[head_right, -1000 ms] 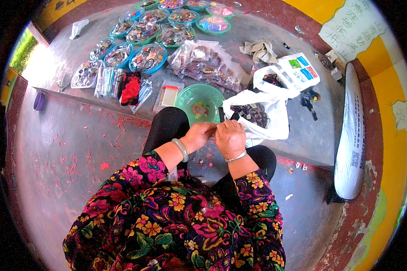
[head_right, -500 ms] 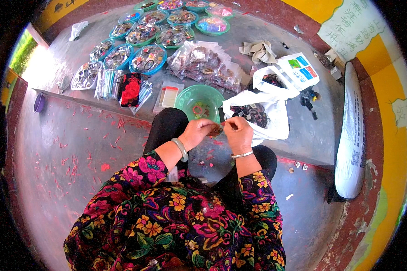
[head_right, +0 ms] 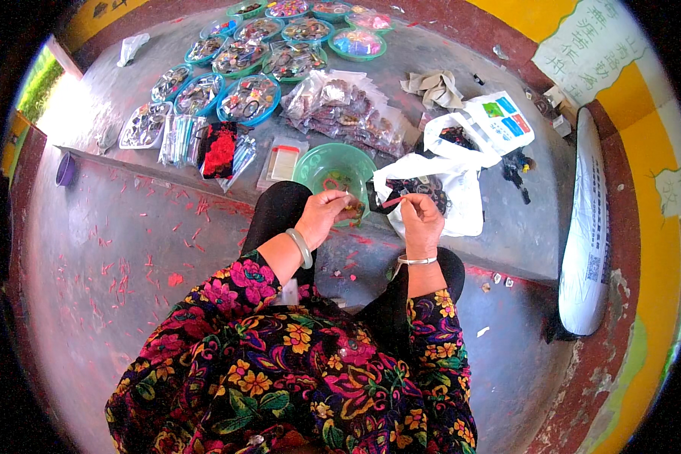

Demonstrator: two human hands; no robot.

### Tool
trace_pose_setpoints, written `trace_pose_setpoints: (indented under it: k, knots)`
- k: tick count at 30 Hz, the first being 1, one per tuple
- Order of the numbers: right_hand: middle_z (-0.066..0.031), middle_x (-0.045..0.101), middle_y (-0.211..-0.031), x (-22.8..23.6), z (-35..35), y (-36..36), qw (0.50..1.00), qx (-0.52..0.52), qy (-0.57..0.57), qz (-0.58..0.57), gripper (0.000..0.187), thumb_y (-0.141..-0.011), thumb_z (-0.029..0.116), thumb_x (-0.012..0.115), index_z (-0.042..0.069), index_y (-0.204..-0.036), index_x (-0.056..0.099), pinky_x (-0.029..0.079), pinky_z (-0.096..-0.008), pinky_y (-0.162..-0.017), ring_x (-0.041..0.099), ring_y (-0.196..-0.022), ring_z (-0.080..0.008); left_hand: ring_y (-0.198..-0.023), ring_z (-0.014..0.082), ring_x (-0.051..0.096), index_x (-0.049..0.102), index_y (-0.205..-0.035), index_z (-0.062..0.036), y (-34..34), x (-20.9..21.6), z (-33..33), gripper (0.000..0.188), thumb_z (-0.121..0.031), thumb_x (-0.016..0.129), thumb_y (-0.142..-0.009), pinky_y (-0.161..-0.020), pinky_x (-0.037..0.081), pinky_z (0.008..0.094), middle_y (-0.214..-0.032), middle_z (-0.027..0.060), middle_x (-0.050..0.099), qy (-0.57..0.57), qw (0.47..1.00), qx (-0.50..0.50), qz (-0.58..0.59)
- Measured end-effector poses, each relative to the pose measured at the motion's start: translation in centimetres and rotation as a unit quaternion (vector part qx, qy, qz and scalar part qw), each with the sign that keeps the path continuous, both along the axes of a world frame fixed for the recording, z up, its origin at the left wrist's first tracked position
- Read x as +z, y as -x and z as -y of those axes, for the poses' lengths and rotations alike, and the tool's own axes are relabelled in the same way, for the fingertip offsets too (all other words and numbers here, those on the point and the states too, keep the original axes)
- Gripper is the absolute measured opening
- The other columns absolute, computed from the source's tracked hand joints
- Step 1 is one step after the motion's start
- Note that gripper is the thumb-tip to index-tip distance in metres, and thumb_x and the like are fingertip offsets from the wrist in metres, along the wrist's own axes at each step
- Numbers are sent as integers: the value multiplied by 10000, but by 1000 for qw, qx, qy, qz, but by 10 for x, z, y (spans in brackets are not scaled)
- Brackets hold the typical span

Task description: The person sits on the floor and packs small, colorful craft items into clear plastic bags. They pick up items from a green bowl and a white sack, place them into bags, and seal them. The workspace is cluttered with pre-packaged items and loose materials.

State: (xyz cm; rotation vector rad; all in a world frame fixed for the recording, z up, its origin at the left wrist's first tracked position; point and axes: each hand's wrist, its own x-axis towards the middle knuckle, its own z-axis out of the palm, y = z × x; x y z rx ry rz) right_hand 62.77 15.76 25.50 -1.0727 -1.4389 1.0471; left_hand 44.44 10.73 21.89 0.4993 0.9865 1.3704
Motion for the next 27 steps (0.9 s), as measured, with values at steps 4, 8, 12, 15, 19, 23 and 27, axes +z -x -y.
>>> trace_pose_setpoints:
  k: [4, 8, 12, 15, 19, 23, 27]
  knots:
    - [-72, 598, -668, 2, 3, -3, 945, 164, 28, 282, 114, -727, 112, 627, 57, -826, 629, 432, -261, -565, 557, -609, -155, -838, 167, 600, 580, -947, 40, 3, -6, -2, 146, -65, 518, -868, -771, 520, 279, -937, 98, 603, -8, 1000, 23, -10]
    - [-117, 597, -659, -23, 11, -3, 854, 254, -65, 449, 153, -679, 158, 616, 64, -798, 629, 456, -335, -580, 599, -630, -229, -843, 159, 598, 582, -950, 34, 1, -4, -2, 142, -62, 518, -867, -754, 523, 267, -938, 92, 604, -10, 1000, 10, -4]
    - [-108, 621, -640, -25, 6, -4, 848, 214, -10, 484, 98, -678, 132, 590, 51, -718, 630, 466, -350, -581, 611, -593, -249, -852, 156, 594, 583, -956, 33, 1, 1, 0, 147, -64, 512, -872, -758, 519, 266, -942, 89, 605, -10, 1000, -1, 6]
    - [-146, 628, -706, -22, 4, -4, 863, 210, 69, 454, 110, -708, 166, 598, 68, -730, 641, 473, -372, -601, 615, -662, -273, -858, 153, 591, 580, -967, 31, 2, 0, 1, 158, -76, 507, -877, -764, 514, 265, -948, 88, 604, -12, 1000, -11, 4]
    - [-7, 606, -648, -15, 0, 1, 967, 114, 149, 173, 170, -737, 172, 686, 15, -794, 657, 404, -201, -532, 526, -597, -47, -862, 145, 587, 573, -984, 27, 2, -1, 1, 174, -95, 499, -885, -767, 510, 263, -951, 80, 601, -27, 999, -42, -19]
    - [31, 596, -685, -3, 5, 13, 969, 102, 218, 64, 128, -745, 104, 680, 17, -838, 662, 382, -183, -535, 484, -598, -42, -845, 137, 585, 570, -974, 30, -2, 4, 3, 164, -85, 494, -885, -754, 511, 256, -932, 72, 595, -25, 997, -73, -4]
    - [42, 585, -703, -14, 3, 12, 969, 109, 214, 57, 113, -756, 81, 664, 14, -848, 660, 371, -174, -536, 462, -601, -32, -791, 130, 588, 566, -966, 39, -4, 3, 5, 156, -70, 499, -878, -725, 518, 244, -904, 70, 589, -39, 995, -90, 1]
